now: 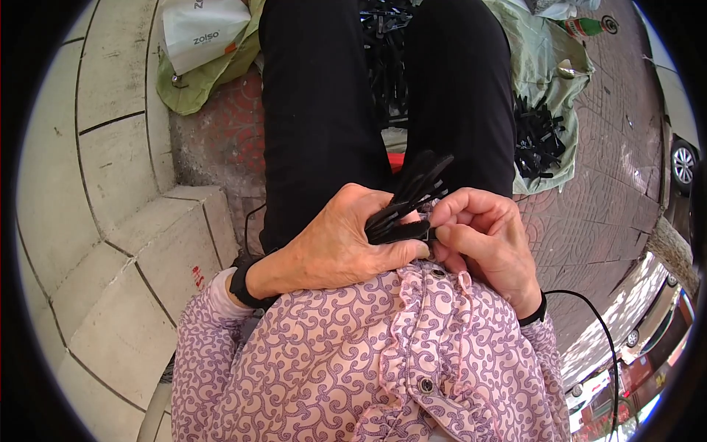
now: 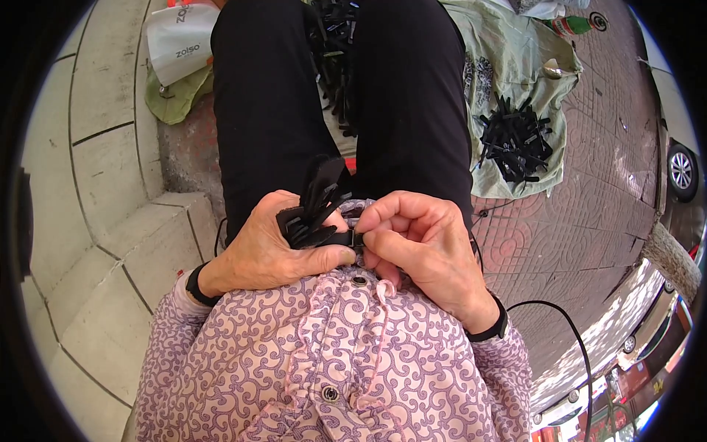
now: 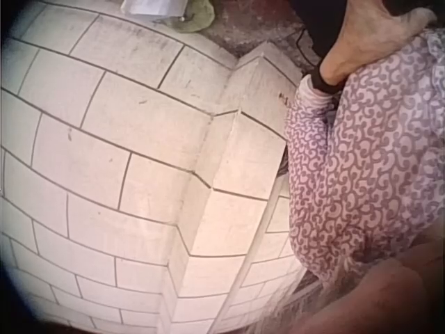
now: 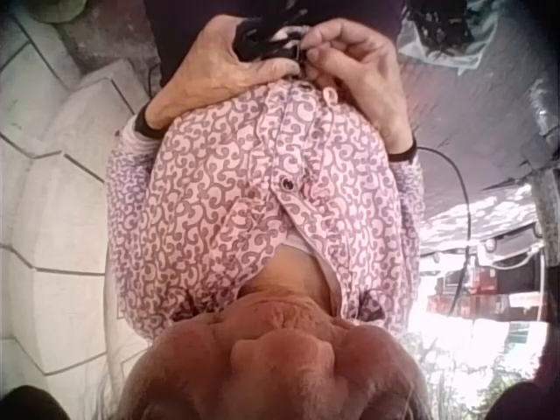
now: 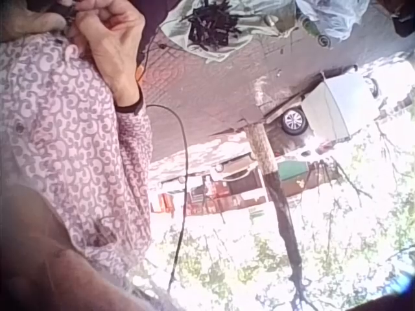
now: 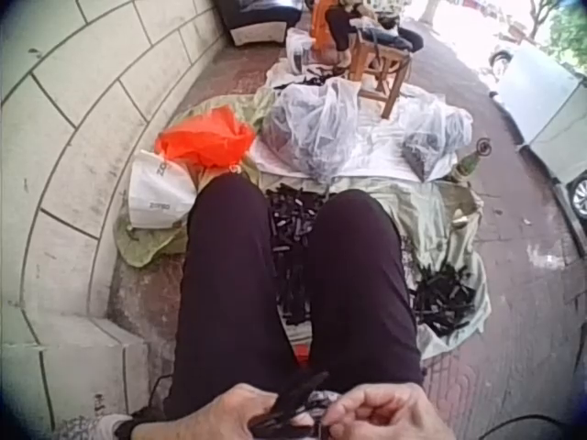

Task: Assembling small black plastic components by hand while seated.

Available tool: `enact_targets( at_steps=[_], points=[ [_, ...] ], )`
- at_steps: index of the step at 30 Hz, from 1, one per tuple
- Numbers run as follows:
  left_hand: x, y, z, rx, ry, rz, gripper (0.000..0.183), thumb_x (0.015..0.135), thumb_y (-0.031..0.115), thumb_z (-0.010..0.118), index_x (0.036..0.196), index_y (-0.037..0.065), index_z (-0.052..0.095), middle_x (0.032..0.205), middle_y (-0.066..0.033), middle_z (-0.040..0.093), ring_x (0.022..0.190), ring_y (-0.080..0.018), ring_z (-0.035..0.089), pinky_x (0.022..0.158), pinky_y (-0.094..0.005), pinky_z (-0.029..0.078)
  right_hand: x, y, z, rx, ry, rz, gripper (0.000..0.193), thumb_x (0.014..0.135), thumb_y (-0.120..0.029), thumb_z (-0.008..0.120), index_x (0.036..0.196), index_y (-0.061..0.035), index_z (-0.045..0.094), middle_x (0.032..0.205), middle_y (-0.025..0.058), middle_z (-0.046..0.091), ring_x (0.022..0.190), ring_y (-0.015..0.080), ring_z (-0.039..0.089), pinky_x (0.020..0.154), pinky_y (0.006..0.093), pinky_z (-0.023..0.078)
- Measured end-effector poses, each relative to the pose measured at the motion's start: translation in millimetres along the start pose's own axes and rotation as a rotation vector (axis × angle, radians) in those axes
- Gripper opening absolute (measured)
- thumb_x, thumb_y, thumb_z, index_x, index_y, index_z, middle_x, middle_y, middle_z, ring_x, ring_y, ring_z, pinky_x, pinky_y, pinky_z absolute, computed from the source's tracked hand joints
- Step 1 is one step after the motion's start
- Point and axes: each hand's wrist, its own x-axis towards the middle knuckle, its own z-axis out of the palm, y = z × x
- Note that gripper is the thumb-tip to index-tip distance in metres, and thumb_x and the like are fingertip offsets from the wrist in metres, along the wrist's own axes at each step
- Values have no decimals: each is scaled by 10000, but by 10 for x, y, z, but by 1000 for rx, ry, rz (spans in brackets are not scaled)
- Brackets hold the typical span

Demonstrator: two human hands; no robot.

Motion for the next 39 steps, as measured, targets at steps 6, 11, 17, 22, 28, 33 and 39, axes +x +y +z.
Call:
enact_targets(
  at_steps=[6, 11, 17, 22, 28, 33, 39],
  points=[
    [13, -43, -5, -17, -3, 70, 203, 753, 92, 833, 874, 2, 697, 732, 1, 654, 686, -54, 585, 635, -220, 465, 5, 16, 17, -50, 10, -26, 84, 871, 48, 625, 950, 19, 630, 711, 62, 656, 538, 45, 573, 473, 152, 435],
    [36, -137, -6, -36, -34, 188, 189, 754, 82, 823, 874, 7, 697, 710, 0, 643, 648, -62, 568, 596, -228, 446, 36, -16, -2, -17, -80, -39, 107, 874, 24, 680, 963, 25, 621, 716, 61, 653, 527, 44, 563, 470, 154, 433],
    [1, -141, -48, -25, -82, 193, 229, 727, 67, 836, 903, 17, 699, 771, -13, 659, 707, -72, 595, 656, -232, 464, 160, 66, -72, -92, -182, -116, 207, 815, -22, 774, 972, 18, 644, 726, 18, 632, 609, 18, 556, 518, 143, 411],
    [-70, -76, -116, -99, -126, 112, 246, 723, 56, 839, 926, 17, 706, 824, -33, 676, 765, -89, 616, 713, -249, 486, 194, 80, -70, -273, -213, -281, 218, 772, -71, 825, 927, -8, 685, 797, -11, 642, 693, 3, 554, 590, 142, 415],
    [-108, -170, -146, -92, -67, 244, 204, 770, 79, 810, 926, 3, 704, 809, -40, 672, 732, -111, 610, 685, -262, 473, 152, 17, -57, -126, -346, -91, 114, 836, -41, 758, 921, -7, 690, 844, -2, 651, 756, 29, 579, 663, 172, 454],
    [-87, -155, -185, -18, -81, 304, 177, 806, 92, 779, 921, -3, 684, 761, -39, 653, 648, -108, 578, 605, -262, 443, 165, 26, -31, -150, -345, -93, 103, 827, -17, 758, 886, -11, 673, 835, -13, 629, 731, 33, 549, 642, 183, 431],
    [-91, -128, -114, 12, -16, 505, 224, 770, 62, 793, 918, -26, 648, 744, -79, 636, 625, -143, 576, 572, -283, 433, 231, 36, 8, -352, -329, -281, 226, 759, -22, 813, 912, -30, 647, 899, -17, 618, 723, 1, 516, 604, 167, 385]
  ],
)
